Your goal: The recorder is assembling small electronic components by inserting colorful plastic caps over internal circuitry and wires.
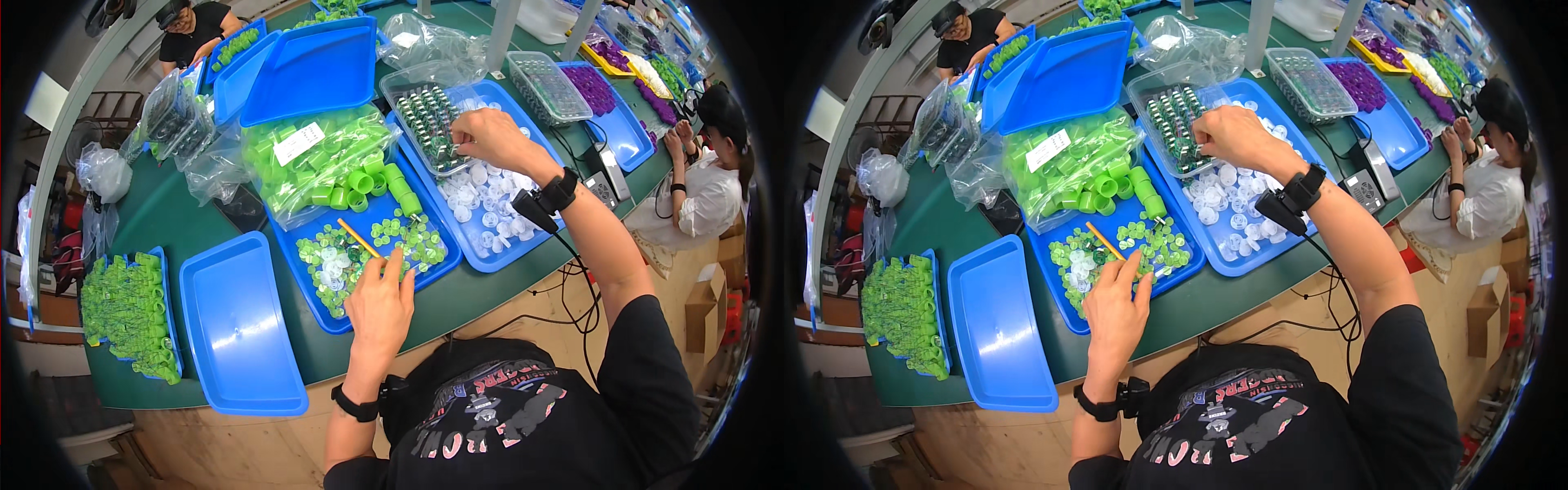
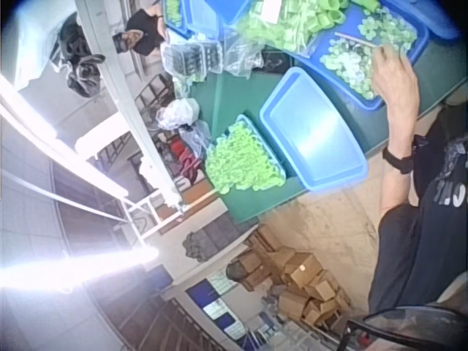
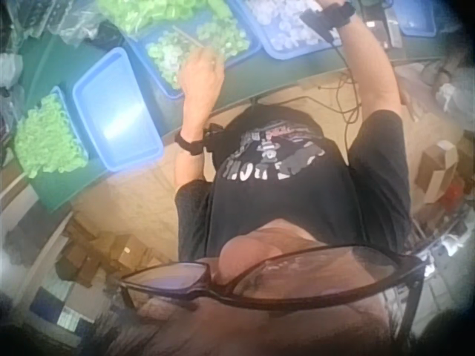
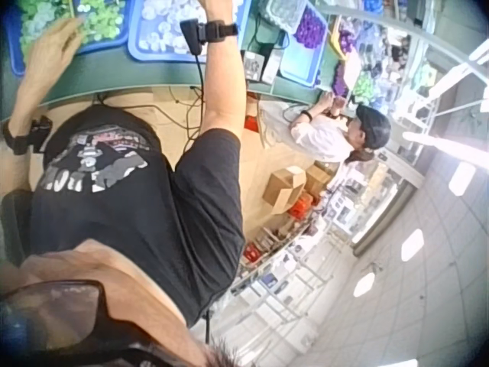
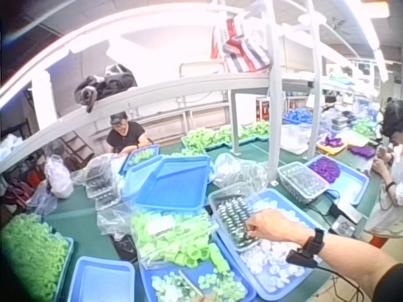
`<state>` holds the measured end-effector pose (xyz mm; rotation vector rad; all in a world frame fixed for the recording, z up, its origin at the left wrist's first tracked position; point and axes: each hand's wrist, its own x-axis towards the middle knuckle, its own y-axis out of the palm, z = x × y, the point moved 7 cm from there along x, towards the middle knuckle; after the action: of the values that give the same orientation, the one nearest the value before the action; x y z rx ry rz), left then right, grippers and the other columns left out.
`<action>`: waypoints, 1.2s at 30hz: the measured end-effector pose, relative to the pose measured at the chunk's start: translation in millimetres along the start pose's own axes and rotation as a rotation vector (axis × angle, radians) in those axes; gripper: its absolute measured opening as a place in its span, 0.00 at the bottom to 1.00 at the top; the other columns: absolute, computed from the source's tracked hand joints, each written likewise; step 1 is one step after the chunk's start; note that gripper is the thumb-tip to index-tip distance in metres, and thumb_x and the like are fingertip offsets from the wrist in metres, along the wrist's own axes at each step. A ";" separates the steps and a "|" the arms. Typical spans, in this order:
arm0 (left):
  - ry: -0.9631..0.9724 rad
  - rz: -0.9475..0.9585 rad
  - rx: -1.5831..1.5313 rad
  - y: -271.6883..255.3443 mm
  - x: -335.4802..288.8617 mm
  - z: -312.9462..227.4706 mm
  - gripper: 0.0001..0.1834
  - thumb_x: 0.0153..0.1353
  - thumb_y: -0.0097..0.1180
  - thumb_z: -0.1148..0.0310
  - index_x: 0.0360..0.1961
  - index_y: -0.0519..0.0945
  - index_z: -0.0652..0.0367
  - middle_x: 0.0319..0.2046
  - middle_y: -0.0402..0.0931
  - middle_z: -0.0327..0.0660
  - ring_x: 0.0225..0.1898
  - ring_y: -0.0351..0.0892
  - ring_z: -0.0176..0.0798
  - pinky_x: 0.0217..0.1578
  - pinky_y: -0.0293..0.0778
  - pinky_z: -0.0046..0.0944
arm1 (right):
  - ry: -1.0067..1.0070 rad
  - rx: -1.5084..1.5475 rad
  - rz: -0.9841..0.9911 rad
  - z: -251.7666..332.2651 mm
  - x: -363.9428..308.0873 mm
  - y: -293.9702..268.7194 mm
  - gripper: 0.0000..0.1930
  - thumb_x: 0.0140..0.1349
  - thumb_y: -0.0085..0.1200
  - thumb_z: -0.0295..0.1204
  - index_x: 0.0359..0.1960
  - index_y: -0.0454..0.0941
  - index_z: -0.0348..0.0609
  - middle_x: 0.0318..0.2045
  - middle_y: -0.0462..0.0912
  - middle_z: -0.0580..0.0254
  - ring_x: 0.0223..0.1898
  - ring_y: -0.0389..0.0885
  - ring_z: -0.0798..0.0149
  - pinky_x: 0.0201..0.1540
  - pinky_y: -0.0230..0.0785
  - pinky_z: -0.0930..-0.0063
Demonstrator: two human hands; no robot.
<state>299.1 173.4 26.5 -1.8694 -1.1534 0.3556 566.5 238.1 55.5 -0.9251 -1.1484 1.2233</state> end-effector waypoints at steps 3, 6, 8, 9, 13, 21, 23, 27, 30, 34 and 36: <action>-0.025 0.094 0.121 13.4 5.6 2.3 0.14 0.58 0.60 0.65 0.41 0.81 0.64 0.41 0.74 0.49 0.37 0.81 0.52 0.34 0.75 0.49 | 0.003 0.131 -0.043 -3.2 -4.5 -6.7 0.04 0.48 0.59 0.24 0.25 0.77 0.40 0.26 0.81 0.57 0.32 0.81 0.53 0.34 0.71 0.62; -0.018 0.045 0.196 19.4 6.4 9.7 0.12 0.57 0.61 0.66 0.36 0.81 0.66 0.42 0.74 0.51 0.37 0.80 0.53 0.34 0.75 0.49 | -0.054 0.120 -0.034 -3.5 -6.7 -4.9 0.02 0.48 0.57 0.24 0.25 0.78 0.41 0.24 0.81 0.56 0.30 0.80 0.51 0.33 0.70 0.59; 0.018 -0.020 0.126 18.4 6.0 11.7 0.11 0.56 0.62 0.69 0.32 0.81 0.68 0.43 0.74 0.52 0.37 0.80 0.54 0.34 0.76 0.48 | -0.008 0.157 -0.042 -6.4 -4.5 -7.5 0.02 0.47 0.57 0.23 0.24 0.77 0.41 0.25 0.81 0.56 0.31 0.80 0.51 0.34 0.70 0.59; 0.014 -0.021 0.131 18.2 5.4 12.5 0.11 0.56 0.62 0.69 0.32 0.81 0.68 0.43 0.74 0.52 0.37 0.80 0.54 0.34 0.76 0.48 | -0.011 0.162 -0.042 -4.5 -4.6 -7.7 0.02 0.47 0.57 0.23 0.24 0.77 0.41 0.25 0.81 0.56 0.31 0.80 0.51 0.34 0.70 0.59; -0.043 -0.189 -0.069 1.9 2.6 18.6 0.07 0.53 0.63 0.77 0.32 0.80 0.69 0.42 0.74 0.51 0.34 0.80 0.51 0.34 0.77 0.44 | -0.022 0.112 0.005 2.1 -0.6 -2.6 0.03 0.47 0.57 0.23 0.26 0.77 0.39 0.27 0.81 0.55 0.33 0.80 0.52 0.35 0.70 0.62; -0.083 -0.572 -0.209 -72.5 -42.3 31.2 0.06 0.52 0.60 0.85 0.33 0.80 0.70 0.39 0.77 0.47 0.32 0.81 0.37 0.32 0.80 0.30 | -0.085 0.012 -0.105 0.3 -3.0 2.7 0.04 0.49 0.54 0.23 0.27 0.75 0.38 0.26 0.78 0.56 0.32 0.78 0.51 0.36 0.69 0.60; -0.105 -0.624 -0.183 -84.6 -54.5 40.4 0.05 0.53 0.59 0.85 0.32 0.80 0.70 0.38 0.77 0.47 0.33 0.80 0.36 0.32 0.79 0.31 | -0.076 0.011 -0.093 3.2 -2.5 -2.0 0.04 0.50 0.55 0.23 0.26 0.74 0.38 0.27 0.78 0.55 0.33 0.78 0.51 0.37 0.69 0.60; -0.165 -0.540 -0.124 -81.3 -64.5 64.4 0.07 0.51 0.61 0.85 0.32 0.80 0.68 0.35 0.78 0.48 0.33 0.80 0.44 0.32 0.79 0.37 | 0.039 0.128 -0.040 -5.7 -1.1 -3.2 0.04 0.51 0.57 0.23 0.27 0.75 0.36 0.29 0.80 0.53 0.34 0.80 0.51 0.37 0.70 0.61; -0.144 -0.427 0.009 -65.6 -66.2 75.5 0.05 0.51 0.60 0.84 0.31 0.80 0.68 0.37 0.78 0.47 0.34 0.80 0.43 0.34 0.77 0.37 | 0.030 0.233 -0.095 -4.9 -3.6 -9.4 0.04 0.52 0.55 0.24 0.27 0.75 0.37 0.27 0.81 0.52 0.32 0.80 0.50 0.35 0.70 0.60; -0.140 -0.413 0.109 -67.6 -61.1 66.6 0.07 0.51 0.61 0.81 0.34 0.81 0.67 0.39 0.78 0.50 0.41 0.79 0.48 0.42 0.74 0.42 | 0.047 0.351 -0.154 -1.3 -7.3 -18.8 0.05 0.53 0.57 0.25 0.29 0.76 0.36 0.27 0.81 0.52 0.31 0.81 0.54 0.36 0.71 0.63; -0.162 -0.440 0.085 -76.3 -57.1 57.3 0.08 0.51 0.61 0.80 0.34 0.81 0.67 0.41 0.78 0.51 0.43 0.79 0.49 0.44 0.73 0.43 | 0.073 0.393 -0.185 2.8 -9.8 -24.1 0.06 0.53 0.57 0.26 0.29 0.76 0.36 0.27 0.81 0.53 0.31 0.81 0.55 0.35 0.71 0.63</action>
<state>189.3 170.2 43.8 -1.4816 -1.5916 0.3028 569.2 224.8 77.9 -0.5501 -0.8718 1.1975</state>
